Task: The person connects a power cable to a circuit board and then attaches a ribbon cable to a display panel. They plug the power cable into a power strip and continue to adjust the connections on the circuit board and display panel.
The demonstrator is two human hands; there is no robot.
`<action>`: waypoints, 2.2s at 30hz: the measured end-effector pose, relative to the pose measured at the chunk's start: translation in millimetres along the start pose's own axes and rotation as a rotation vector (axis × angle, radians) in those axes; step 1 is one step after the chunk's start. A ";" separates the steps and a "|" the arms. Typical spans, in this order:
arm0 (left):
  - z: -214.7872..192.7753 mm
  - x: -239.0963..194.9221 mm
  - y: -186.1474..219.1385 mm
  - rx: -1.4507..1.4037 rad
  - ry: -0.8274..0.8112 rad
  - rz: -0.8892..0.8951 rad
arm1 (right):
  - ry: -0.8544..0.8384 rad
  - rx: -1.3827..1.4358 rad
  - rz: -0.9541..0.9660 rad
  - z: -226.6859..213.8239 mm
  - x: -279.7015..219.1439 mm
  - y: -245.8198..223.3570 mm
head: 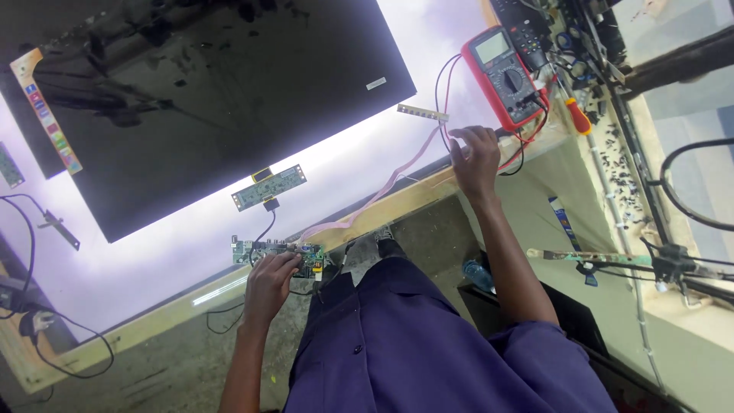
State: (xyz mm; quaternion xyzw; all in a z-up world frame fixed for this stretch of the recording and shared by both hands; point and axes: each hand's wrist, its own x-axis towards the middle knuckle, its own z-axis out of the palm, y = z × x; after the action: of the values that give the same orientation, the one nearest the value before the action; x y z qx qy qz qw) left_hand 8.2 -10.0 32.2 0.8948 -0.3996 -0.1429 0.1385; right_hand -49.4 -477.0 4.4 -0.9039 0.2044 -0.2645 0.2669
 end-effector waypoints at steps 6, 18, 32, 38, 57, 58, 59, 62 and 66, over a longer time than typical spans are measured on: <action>-13.9 1.7 22.4 -0.013 0.039 -0.112 | -0.099 -0.071 -0.280 50.9 35.5 -3.8; -21.6 2.4 43.6 -0.079 0.105 -0.293 | -0.171 -0.011 -0.299 60.2 7.2 -8.1; -20.3 2.7 46.6 -0.127 0.095 -0.348 | -0.720 0.187 -0.049 27.6 24.0 -36.9; -25.1 3.4 49.2 -0.110 0.065 -0.340 | -0.973 0.367 0.175 23.0 53.4 -50.8; 4.8 -11.4 31.0 -0.072 0.233 -0.146 | -1.257 0.456 0.250 33.0 81.3 -40.1; 6.8 -11.8 29.8 -0.073 0.239 -0.152 | -1.241 0.471 0.235 32.6 81.3 -40.3; 8.6 -12.2 28.7 -0.074 0.245 -0.159 | -1.225 0.485 0.220 32.0 81.6 -40.5; 5.2 -11.0 32.0 -0.082 0.263 -0.154 | -1.213 0.473 0.242 29.4 81.6 -44.4; 4.1 -9.7 34.1 -0.089 0.239 -0.166 | -1.198 0.456 0.199 28.8 80.7 -46.5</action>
State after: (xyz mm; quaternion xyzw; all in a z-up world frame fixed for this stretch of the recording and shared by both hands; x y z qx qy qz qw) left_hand -22.6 -25.1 42.2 0.9284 -0.2980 -0.0640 0.2123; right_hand 40.8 -471.4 40.9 -0.7921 0.0416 0.2748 0.5434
